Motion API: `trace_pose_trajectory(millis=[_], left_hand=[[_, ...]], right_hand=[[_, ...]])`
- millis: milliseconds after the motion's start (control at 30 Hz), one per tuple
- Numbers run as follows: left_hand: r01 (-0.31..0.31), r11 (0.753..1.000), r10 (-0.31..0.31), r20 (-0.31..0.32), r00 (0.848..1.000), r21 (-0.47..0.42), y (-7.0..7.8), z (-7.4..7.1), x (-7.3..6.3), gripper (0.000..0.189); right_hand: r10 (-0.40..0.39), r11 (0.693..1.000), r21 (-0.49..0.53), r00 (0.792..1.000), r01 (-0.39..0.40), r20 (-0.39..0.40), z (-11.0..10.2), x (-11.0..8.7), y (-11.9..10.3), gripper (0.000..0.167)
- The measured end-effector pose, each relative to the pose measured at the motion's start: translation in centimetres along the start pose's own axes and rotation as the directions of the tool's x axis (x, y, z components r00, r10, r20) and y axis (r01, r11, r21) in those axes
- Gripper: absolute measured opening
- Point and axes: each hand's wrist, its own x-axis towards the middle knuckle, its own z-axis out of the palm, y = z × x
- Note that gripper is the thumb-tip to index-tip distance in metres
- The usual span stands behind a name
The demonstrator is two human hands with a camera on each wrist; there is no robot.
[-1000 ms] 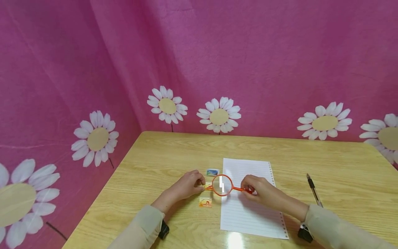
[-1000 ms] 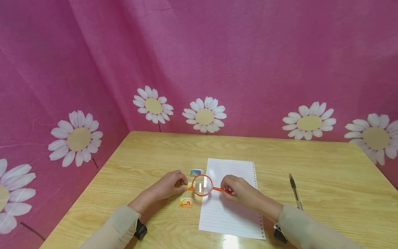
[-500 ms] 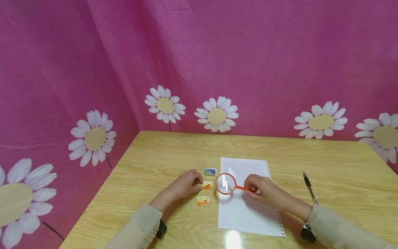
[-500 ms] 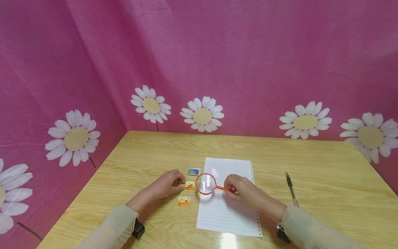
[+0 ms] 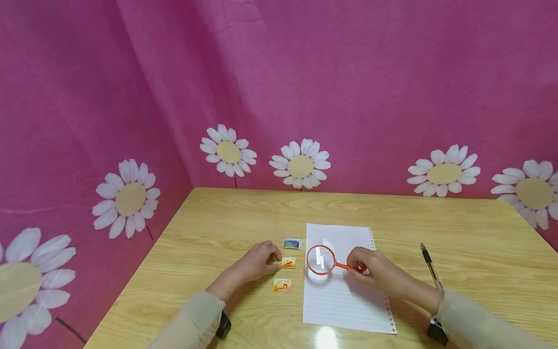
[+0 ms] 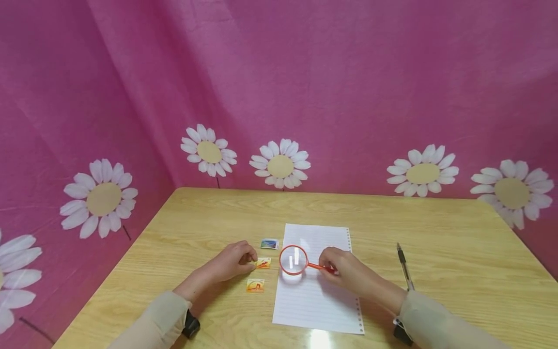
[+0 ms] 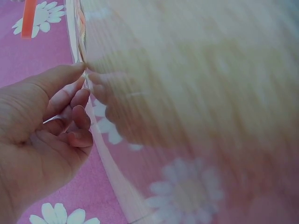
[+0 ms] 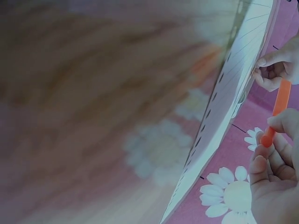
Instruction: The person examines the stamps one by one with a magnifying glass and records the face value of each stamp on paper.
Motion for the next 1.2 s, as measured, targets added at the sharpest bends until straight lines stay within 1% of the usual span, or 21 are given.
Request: trace_pose_trajectory(millis=[267, 533, 733, 967, 1200], left_hand=[[0.023, 1.0, -0.023, 0.014, 1.0, 0.003, 0.1, -0.1, -0.1, 0.012], [-0.003, 1.0, 0.003, 0.003, 1.0, 0.008, 0.0, 0.1, -0.1, 0.012], [-0.009, 1.0, 0.009, 0.002, 1.0, 0.003, 0.1, -0.1, -0.2, 0.012], [-0.015, 1.0, 0.016, -0.007, 1.0, 0.012, 0.0, -0.1, -0.2, 0.012], [-0.008, 1.0, 0.008, -0.009, 1.0, 0.006, 0.3, -0.1, -0.2, 0.012]], right_hand=[[-0.002, 1.0, -0.022, 1.0, 0.001, -0.01, -0.5, -0.7, 0.2, 0.028], [0.033, 0.999, -0.027, 0.999, -0.033, -0.003, -0.9, -1.3, 0.4, 0.028], [0.003, 0.999, -0.038, 1.0, -0.004, -0.024, -1.2, -1.8, 0.8, 0.029], [0.056, 0.997, -0.048, 0.998, -0.057, -0.011, -1.8, -2.6, 1.0, 0.028], [0.035, 0.997, -0.062, 0.999, -0.037, -0.033, -2.3, -3.2, 1.2, 0.029]])
